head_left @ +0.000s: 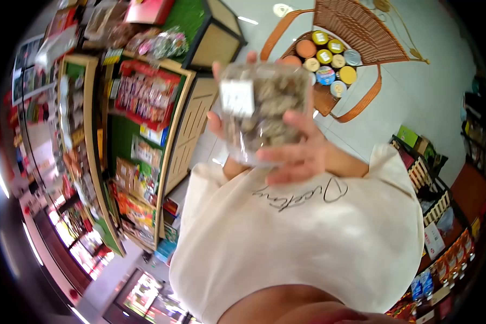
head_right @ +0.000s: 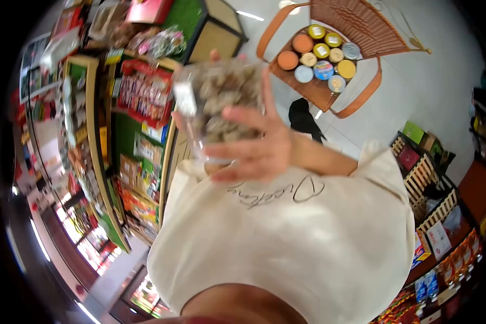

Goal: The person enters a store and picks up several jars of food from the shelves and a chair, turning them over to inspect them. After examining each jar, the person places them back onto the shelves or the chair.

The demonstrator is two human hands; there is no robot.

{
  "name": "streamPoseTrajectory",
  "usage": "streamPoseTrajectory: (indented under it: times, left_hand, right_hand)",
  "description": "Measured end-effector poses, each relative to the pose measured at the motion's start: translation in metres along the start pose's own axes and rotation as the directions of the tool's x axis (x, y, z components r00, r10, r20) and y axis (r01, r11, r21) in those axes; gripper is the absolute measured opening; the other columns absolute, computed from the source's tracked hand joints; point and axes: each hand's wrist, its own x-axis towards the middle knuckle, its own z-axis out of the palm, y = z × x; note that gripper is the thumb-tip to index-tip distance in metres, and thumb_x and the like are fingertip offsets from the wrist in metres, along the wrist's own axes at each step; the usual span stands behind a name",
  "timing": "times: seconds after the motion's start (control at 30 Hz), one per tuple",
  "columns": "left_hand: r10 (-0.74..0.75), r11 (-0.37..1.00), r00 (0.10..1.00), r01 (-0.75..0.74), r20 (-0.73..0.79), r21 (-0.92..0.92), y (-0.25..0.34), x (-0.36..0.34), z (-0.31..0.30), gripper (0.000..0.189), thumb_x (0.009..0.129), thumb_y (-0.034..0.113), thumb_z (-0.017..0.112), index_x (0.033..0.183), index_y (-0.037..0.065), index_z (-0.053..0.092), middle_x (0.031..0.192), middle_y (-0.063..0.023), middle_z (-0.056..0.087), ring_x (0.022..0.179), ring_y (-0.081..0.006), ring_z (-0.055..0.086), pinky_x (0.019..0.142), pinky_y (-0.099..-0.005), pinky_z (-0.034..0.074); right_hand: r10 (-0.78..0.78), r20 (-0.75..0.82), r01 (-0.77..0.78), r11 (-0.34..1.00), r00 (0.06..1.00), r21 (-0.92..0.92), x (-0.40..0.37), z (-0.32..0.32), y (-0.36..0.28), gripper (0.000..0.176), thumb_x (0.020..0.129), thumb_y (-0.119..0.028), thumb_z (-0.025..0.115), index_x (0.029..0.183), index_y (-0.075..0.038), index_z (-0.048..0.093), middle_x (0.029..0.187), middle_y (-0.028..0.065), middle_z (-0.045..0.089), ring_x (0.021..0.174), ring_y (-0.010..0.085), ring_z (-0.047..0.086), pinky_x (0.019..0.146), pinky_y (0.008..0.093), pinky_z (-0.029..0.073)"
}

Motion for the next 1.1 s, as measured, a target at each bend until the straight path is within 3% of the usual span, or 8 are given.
streamPoseTrajectory:
  times: [0.17, 0.33, 0.53, 0.6, 0.67, 0.7, 0.8, 1.1]
  left_hand:
    - [0.186, 0.978, 0.983, -0.186, -0.011, -0.092, 0.062, -0.052, 0.007, 0.063, 0.078, 0.03, 0.052, 0.135, 0.012, 0.031, 0.127, -0.0126, 0.045, 0.117, -0.0285, 0.045, 0.095, -0.0436, 0.042]
    - [0.294, 0.934, 0.944, -0.317, -0.147, -0.166, 0.129, -0.157, -0.019, 0.068, 0.08, 0.042, 0.054, 0.137, 0.012, 0.032, 0.126, -0.0133, 0.048, 0.117, -0.0297, 0.046, 0.094, -0.0435, 0.043]
    - [0.114, 0.966, 0.938, -0.181, -0.327, -0.182, 0.168, -0.279, -0.071, 0.072, 0.085, 0.057, 0.041, 0.131, 0.001, 0.04, 0.127, -0.0133, 0.051, 0.112, -0.0246, 0.053, 0.095, -0.0352, 0.043]
    - [0.288, 0.949, 0.841, -0.188, -0.458, 0.252, 0.169, -0.303, -0.106, 0.072, 0.086, 0.057, 0.042, 0.131, 0.001, 0.041, 0.125, -0.0125, 0.052, 0.112, -0.024, 0.053, 0.097, -0.0348, 0.04]
    - [0.468, 0.827, 0.776, -0.217, -0.422, 0.519, 0.182, -0.325, -0.122, 0.072, 0.085, 0.054, 0.047, 0.134, 0.002, 0.036, 0.128, -0.0124, 0.048, 0.117, -0.0237, 0.047, 0.1, -0.0345, 0.035]
    - [0.546, 0.763, 0.765, -0.286, -0.342, 0.58, 0.189, -0.336, -0.124, 0.073, 0.084, 0.05, 0.051, 0.136, 0.002, 0.032, 0.133, -0.0126, 0.042, 0.122, -0.0236, 0.041, 0.103, -0.0343, 0.031]
    - [0.639, 0.576, 0.761, -0.378, -0.111, 0.724, 0.212, -0.374, -0.144, 0.083, 0.08, 0.036, 0.064, 0.143, 0.004, 0.019, 0.144, -0.0133, 0.025, 0.133, -0.0238, 0.026, 0.108, -0.0326, 0.02]
    - [0.698, 0.714, 0.577, -0.506, -0.424, 0.484, 0.265, -0.449, -0.22, 0.08, 0.08, 0.039, 0.06, 0.143, 0.006, 0.022, 0.139, -0.0133, 0.032, 0.125, -0.0212, 0.036, 0.103, -0.0302, 0.029]
  right_hand:
    - [-0.103, -0.286, 0.148, 0.979, 0.953, 0.14, 0.008, 0.096, -0.043, 0.056, 0.052, -0.014, 0.084, 0.099, -0.026, 0.057, 0.104, -0.0045, 0.063, 0.115, 0.0321, 0.05, 0.097, 0.0723, 0.017]
    - [-0.059, 0.259, -0.06, 0.902, 0.964, 0.428, -0.004, 0.125, -0.111, 0.055, 0.06, -0.036, 0.066, 0.112, -0.018, 0.058, 0.123, 0.0098, 0.057, 0.119, 0.0398, 0.044, 0.097, 0.064, 0.021]
    - [-0.008, 0.535, -0.365, 0.723, 0.845, 0.587, -0.001, 0.198, -0.192, 0.06, 0.063, -0.036, 0.063, 0.118, -0.012, 0.058, 0.129, 0.0172, 0.049, 0.123, 0.0402, 0.035, 0.103, 0.052, 0.023]
    - [0.194, 0.729, -0.686, 0.556, 0.656, 0.47, -0.005, 0.217, -0.217, 0.056, 0.072, -0.041, 0.058, 0.119, -0.011, 0.056, 0.126, 0.0157, 0.05, 0.124, 0.0328, 0.037, 0.102, 0.048, 0.029]
    - [0.329, 0.935, -0.979, -0.105, 0.13, 0.173, -0.014, 0.249, -0.219, 0.055, 0.076, -0.045, 0.056, 0.12, -0.012, 0.055, 0.128, 0.0128, 0.05, 0.123, 0.0292, 0.04, 0.1, 0.0471, 0.031]
    - [0.249, 0.952, -0.9, -0.433, -0.177, -0.054, -0.022, 0.264, -0.221, 0.055, 0.078, -0.047, 0.055, 0.12, -0.012, 0.055, 0.129, 0.0113, 0.049, 0.122, 0.0275, 0.041, 0.099, 0.0466, 0.033]
    - [-0.028, 0.858, -0.617, -0.683, -0.513, -0.391, -0.057, 0.311, -0.239, 0.06, 0.079, -0.054, 0.051, 0.124, -0.014, 0.051, 0.13, 0.0079, 0.048, 0.119, 0.0269, 0.045, 0.097, 0.0488, 0.034]
    - [-0.297, 0.747, -0.556, -0.519, -0.595, -0.65, -0.07, 0.441, -0.312, 0.077, 0.081, -0.067, 0.043, 0.133, -0.01, 0.041, 0.132, 0.0103, 0.046, 0.12, 0.0285, 0.045, 0.099, 0.051, 0.034]
